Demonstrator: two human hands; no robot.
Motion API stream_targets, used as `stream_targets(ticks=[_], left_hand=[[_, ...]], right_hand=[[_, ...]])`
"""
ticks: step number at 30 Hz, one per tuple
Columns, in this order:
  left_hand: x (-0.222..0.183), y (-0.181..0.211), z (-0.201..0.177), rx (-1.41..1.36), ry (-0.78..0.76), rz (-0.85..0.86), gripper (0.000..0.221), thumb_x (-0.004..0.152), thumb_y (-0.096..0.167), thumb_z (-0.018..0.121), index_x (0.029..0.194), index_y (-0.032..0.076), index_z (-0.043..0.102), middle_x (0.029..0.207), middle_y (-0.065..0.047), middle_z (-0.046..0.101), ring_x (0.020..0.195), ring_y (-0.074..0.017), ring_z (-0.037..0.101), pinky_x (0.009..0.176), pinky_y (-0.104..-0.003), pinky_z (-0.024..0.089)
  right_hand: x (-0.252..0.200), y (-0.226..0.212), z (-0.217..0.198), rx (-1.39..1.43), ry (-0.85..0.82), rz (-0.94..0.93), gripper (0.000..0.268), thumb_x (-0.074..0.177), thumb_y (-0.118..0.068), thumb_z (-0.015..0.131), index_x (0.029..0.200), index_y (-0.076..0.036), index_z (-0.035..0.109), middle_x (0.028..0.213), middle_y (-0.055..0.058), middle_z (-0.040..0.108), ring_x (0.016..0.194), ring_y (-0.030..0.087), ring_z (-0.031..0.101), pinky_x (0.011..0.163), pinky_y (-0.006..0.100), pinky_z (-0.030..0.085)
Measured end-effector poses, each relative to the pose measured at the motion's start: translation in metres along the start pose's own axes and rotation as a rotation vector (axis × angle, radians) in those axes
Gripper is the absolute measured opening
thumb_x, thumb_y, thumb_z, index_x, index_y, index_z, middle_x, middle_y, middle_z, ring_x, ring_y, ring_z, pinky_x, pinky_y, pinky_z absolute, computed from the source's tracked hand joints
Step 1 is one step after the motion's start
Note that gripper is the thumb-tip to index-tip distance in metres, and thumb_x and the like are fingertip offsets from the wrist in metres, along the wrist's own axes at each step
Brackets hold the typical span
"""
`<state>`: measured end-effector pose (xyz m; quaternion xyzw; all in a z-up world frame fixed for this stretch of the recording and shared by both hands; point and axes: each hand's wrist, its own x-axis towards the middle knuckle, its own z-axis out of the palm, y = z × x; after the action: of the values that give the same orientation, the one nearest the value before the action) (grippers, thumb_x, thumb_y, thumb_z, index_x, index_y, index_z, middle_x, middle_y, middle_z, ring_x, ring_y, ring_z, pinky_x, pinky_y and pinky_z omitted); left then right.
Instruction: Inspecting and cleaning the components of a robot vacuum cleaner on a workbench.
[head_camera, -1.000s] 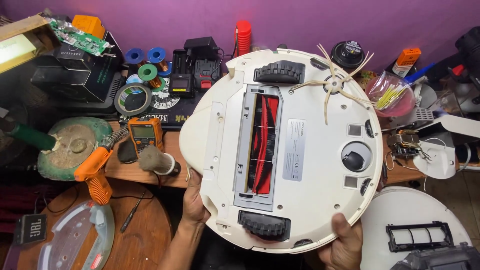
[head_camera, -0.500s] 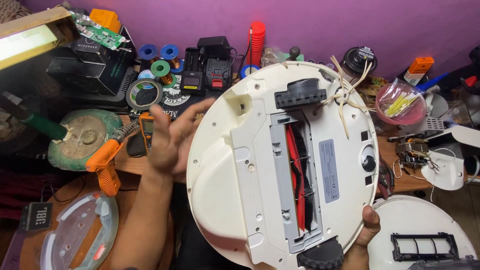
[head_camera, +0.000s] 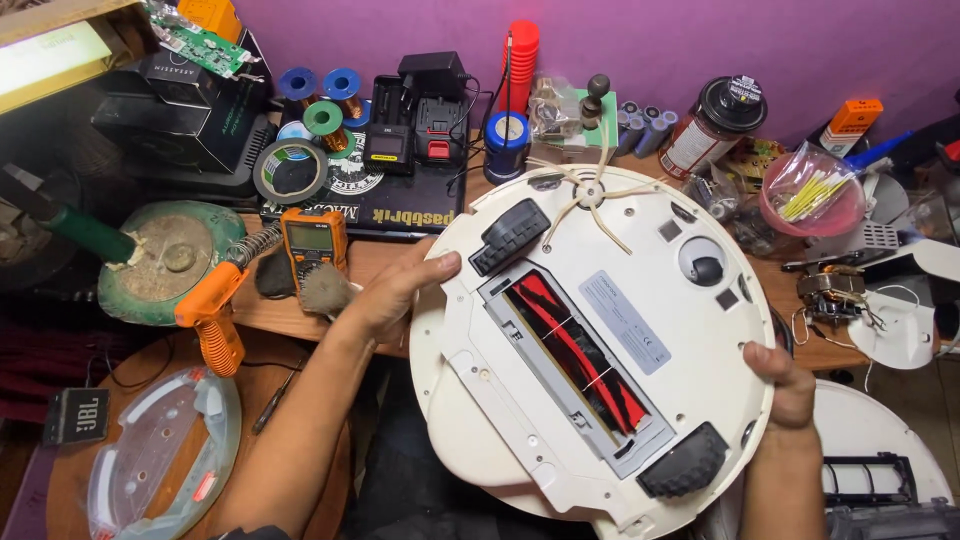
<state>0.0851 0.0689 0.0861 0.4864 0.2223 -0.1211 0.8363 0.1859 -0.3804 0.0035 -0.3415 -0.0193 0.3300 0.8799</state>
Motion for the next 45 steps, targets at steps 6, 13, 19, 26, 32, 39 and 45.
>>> stream_targets(ticks=[6, 13, 19, 26, 32, 39, 45], left_hand=[[-0.028, -0.052, 0.006, -0.064, 0.096, 0.061, 0.062, 0.082, 0.032, 0.068, 0.136, 0.006, 0.054, 0.121, -0.017, 0.071, 0.106, -0.0302, 0.068, 0.09, -0.045, 0.057], [-0.058, -0.113, 0.022, -0.405, 0.227, 0.015, 0.056, 0.086, 0.016, 0.066, 0.138, -0.002, 0.057, 0.122, -0.025, 0.071, 0.106, -0.034, 0.068, 0.094, -0.046, 0.057], [-0.04, -0.124, 0.014, -0.444, 0.371, 0.008, 0.053, 0.089, 0.018, 0.063, 0.139, 0.001, 0.056, 0.125, -0.023, 0.071, 0.11, -0.0317, 0.068, 0.099, -0.045, 0.055], [-0.002, -0.126, -0.015, -0.1, 0.355, 0.016, 0.06, 0.091, 0.051, 0.072, 0.118, 0.003, 0.048, 0.093, -0.019, 0.062, 0.084, -0.0296, 0.069, 0.068, -0.047, 0.063], [-0.008, -0.074, -0.002, 0.635, 0.342, -0.16, 0.097, 0.091, 0.081, 0.045, 0.131, -0.006, 0.052, 0.125, -0.04, 0.06, 0.133, -0.0515, 0.052, 0.107, -0.06, 0.044], [0.005, -0.075, -0.009, 0.882, 0.294, -0.231, 0.099, 0.092, 0.086, 0.033, 0.129, -0.004, 0.052, 0.126, -0.037, 0.06, 0.135, -0.0505, 0.051, 0.109, -0.061, 0.041], [0.001, -0.061, 0.006, 0.911, 0.292, -0.279, 0.102, 0.095, 0.079, 0.025, 0.139, -0.011, 0.043, 0.134, -0.042, 0.055, 0.139, -0.0521, 0.046, 0.113, -0.062, 0.036]], right_hand=[[0.051, -0.046, 0.019, -0.285, 0.085, 0.192, 0.067, 0.078, -0.018, 0.072, 0.139, 0.004, 0.057, 0.119, 0.025, 0.072, 0.095, 0.043, 0.074, 0.08, 0.057, 0.061], [0.096, -0.041, 0.092, -0.579, 0.324, 0.476, 0.072, 0.078, -0.007, 0.052, 0.15, 0.0, 0.05, 0.133, 0.027, 0.062, 0.107, 0.048, 0.061, 0.089, 0.06, 0.049], [0.134, -0.02, 0.047, -0.648, 0.309, 0.495, 0.05, 0.081, -0.017, 0.066, 0.128, 0.002, 0.067, 0.111, 0.023, 0.073, 0.088, 0.039, 0.069, 0.075, 0.049, 0.056], [0.186, -0.02, -0.008, -0.863, 0.288, 0.235, 0.038, 0.076, -0.02, 0.082, 0.109, -0.004, 0.075, 0.083, 0.018, 0.072, 0.069, 0.028, 0.074, 0.06, 0.045, 0.061], [0.208, -0.024, -0.007, -0.9, 0.274, 0.229, 0.037, 0.076, -0.022, 0.083, 0.108, -0.006, 0.077, 0.082, 0.016, 0.073, 0.069, 0.025, 0.074, 0.06, 0.042, 0.061], [0.225, -0.024, -0.005, -0.888, 0.24, 0.24, 0.038, 0.081, -0.025, 0.083, 0.112, -0.005, 0.075, 0.086, 0.015, 0.073, 0.069, 0.024, 0.074, 0.06, 0.04, 0.062], [0.239, -0.026, 0.006, -0.923, 0.213, 0.256, 0.038, 0.083, -0.028, 0.083, 0.114, -0.008, 0.076, 0.085, 0.012, 0.074, 0.067, 0.022, 0.073, 0.058, 0.038, 0.062]])
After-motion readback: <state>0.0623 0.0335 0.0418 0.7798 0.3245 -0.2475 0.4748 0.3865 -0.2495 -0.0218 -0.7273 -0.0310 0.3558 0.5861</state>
